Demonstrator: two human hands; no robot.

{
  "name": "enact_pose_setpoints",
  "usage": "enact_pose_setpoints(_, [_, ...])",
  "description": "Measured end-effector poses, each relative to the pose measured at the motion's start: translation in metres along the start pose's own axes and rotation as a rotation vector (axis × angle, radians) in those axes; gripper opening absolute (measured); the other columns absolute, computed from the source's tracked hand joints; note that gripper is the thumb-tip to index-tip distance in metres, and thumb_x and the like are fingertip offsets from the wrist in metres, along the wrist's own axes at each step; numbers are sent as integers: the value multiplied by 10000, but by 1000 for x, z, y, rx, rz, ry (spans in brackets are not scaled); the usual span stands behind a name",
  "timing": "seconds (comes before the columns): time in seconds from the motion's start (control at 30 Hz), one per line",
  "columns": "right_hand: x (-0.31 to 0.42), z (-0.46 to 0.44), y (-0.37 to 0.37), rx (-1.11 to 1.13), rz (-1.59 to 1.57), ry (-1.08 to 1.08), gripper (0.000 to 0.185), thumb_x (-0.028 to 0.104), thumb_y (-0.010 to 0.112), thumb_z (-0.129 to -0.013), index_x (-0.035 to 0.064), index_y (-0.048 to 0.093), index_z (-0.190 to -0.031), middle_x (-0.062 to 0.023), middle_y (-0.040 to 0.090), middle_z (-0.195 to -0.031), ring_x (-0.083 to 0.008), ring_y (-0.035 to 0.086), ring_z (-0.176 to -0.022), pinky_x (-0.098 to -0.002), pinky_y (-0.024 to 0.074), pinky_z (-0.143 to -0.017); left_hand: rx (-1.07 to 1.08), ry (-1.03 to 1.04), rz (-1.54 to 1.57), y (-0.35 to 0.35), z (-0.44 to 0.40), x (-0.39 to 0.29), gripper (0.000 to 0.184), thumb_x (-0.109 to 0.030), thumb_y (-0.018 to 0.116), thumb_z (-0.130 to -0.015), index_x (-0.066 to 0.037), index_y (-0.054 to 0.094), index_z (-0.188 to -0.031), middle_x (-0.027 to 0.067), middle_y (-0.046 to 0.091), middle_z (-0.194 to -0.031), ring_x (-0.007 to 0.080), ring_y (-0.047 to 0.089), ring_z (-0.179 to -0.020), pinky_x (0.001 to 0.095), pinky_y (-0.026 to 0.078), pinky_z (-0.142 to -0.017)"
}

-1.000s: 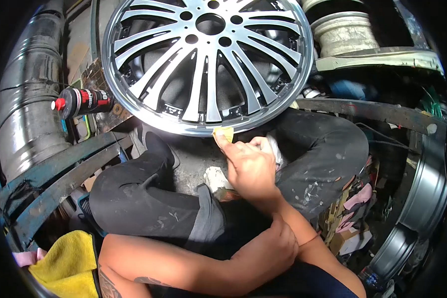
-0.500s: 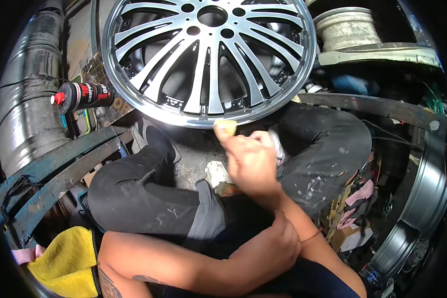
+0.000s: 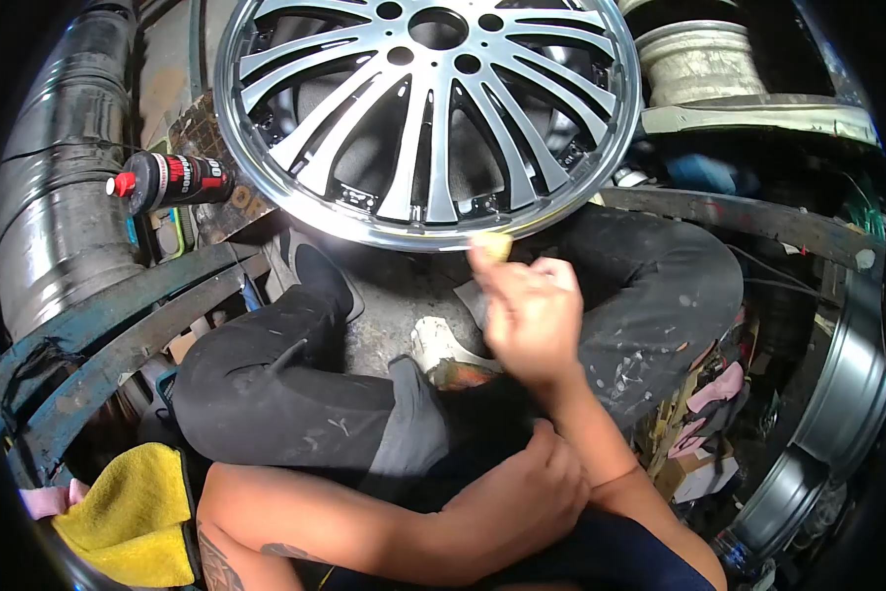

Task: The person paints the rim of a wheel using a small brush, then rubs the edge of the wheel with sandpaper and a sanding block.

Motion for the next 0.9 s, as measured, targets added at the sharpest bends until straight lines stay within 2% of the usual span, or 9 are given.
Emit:
enact_pose_setpoints(0.07, [17, -8, 9, 79, -49, 33, 381, 37, 655, -877, 117, 781, -1228, -39, 749, -825, -220, 671, -695, -382, 445, -764, 19, -7, 15, 0, 1, 1, 373, -262, 601, -940, -17, 699, -1203, 116, 714, -1014, 282, 675, -990, 462, 501, -1003])
enact_pose_setpoints(0.13, [-2, -3, -1, 12, -55, 9, 377, 29, 653, -876, 120, 789, -1215, -40, 755, -831, -218, 678, -687, -392, 444, -765, -12, -22, 41, -2, 5, 6, 391, -263, 605, -933, -19, 699, -1223, 120, 711, -1043, 280, 673, -1011, 457, 495, -1007])
enact_pose_setpoints(0.2, [-11, 1, -19, 17, -6, 170, 362, 30, 626, -893, 130, 797, -1196, -39, 751, -817, -202, 690, -693, -384, 436, -761, -16, -38, 59, -5, 12, 10, 401, -261, 609, -928, -22, 700, -1236, 125, 708, -1071, 278, 671, -1028, 453, 493, -1007])
enact_pose_setpoints(0.27, [-2, 2, -5, 56, -47, 47, 413, -11, 669, -880, 104, 772, -1263, -78, 779, -888, -246, 692, -739, -361, 440, -786, -16, -49, 63, -10, 13, 10, 402, -256, 612, -927, -24, 700, -1243, 129, 705, -1097, 276, 670, -1041, 448, 494, -1005])
enact_pose_setpoints(0.57, [12, -4, 11, -22, -76, -43, 403, 35, 629, -898, 122, 766, -1267, -41, 753, -835, -206, 705, -731, -387, 442, -771, -34, -59, 51, -22, 17, 16, 393, -236, 617, -924, -28, 698, -1247, 128, 700, -1103, 285, 669, -1080, 450, 501, -1002])
enact_pose_setpoints(0.6, [18, -7, 11, 99, -77, 18, 417, 46, 620, -907, 139, 761, -1288, -32, 754, -846, -194, 706, -754, -388, 446, -783, -24, -53, 71, -21, 17, 14, 392, -235, 617, -923, -29, 699, -1246, 128, 699, -1103, 286, 669, -1080, 452, 502, -1001])
enact_pose_setpoints(0.67, [4, -6, 0, 70, -93, 2, 427, 39, 625, -899, 147, 763, -1288, -26, 756, -856, -203, 705, -759, -390, 446, -789, -1, -45, 104, -19, 18, 15, 391, -235, 617, -922, -31, 700, -1244, 127, 697, -1101, 289, 668, -1080, 455, 503, -1000])
enact_pose_setpoints(0.7, [-6, -1, -8, 82, -44, 57, 414, 25, 653, -909, 144, 773, -1286, -69, 790, -919, -221, 701, -767, -373, 439, -817, -13, -52, 106, -20, 20, 16, 390, -233, 616, -921, -32, 701, -1244, 126, 696, -1102, 289, 666, -1082, 456, 503, -998])
enact_pose_setpoints(0.9, [12, -8, 9, 37, -86, 23, 372, 26, 695, -868, 133, 801, -1208, -85, 774, -888, -240, 693, -730, -381, 454, -752, -79, -68, 126, -28, 20, 20, 392, -240, 619, -915, -45, 704, -1244, 116, 687, -1087, 284, 656, -1072, 457, 505, -992])
Point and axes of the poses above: each hand's wrist, its own z-axis away from the middle knuckle, its own y-axis out of the palm, x = y × z, the point moved 2 cm from there along -z, towards the middle knuckle
